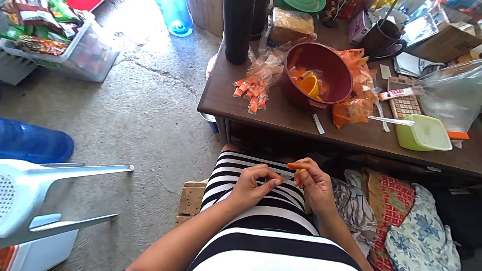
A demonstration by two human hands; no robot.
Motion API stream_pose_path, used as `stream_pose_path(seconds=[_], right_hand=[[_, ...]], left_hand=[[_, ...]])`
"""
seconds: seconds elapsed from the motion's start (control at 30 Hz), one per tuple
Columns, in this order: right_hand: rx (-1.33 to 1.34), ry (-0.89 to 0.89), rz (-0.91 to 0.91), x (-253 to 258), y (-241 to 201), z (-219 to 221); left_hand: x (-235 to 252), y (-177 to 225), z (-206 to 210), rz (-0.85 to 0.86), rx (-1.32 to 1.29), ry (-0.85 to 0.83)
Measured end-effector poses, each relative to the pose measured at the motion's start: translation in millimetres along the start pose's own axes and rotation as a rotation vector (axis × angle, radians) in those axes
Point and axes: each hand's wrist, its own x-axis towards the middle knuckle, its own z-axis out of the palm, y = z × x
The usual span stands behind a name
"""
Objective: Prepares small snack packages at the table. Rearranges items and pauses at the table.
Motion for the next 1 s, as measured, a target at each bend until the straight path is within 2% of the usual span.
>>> stream_pose_path(seconds=[0.17,0.43,0.6,0.8,1.0], right_hand=[[-0.067,-0.091,-0.057,0.1,-3.6,3.5],[-0.081,0.014,-0.051,-2.7,-2.3,7.9],[-0.177,0.041,-0.098,-0.8,-2.0,11.9],[-0.111,0.091,-0.034,2.9,-6.8,16.3],[-0.097,-0.075,-0.040,1.3,-1.1,10.4]], left_hand=[[-0.1,-1.5,0.8,0.014,-0.013,-0.001],[-2.3,-2.3,1.2,0.010,-0.008,-0.003],[0.5,0.6,-0.2,0.028,0.001,0.008],[2.8,-0.3,-1.3,0.049,-0.030,-0.088],[1.3,-5.6,-1.5,0.045,-0.032,-0.065]])
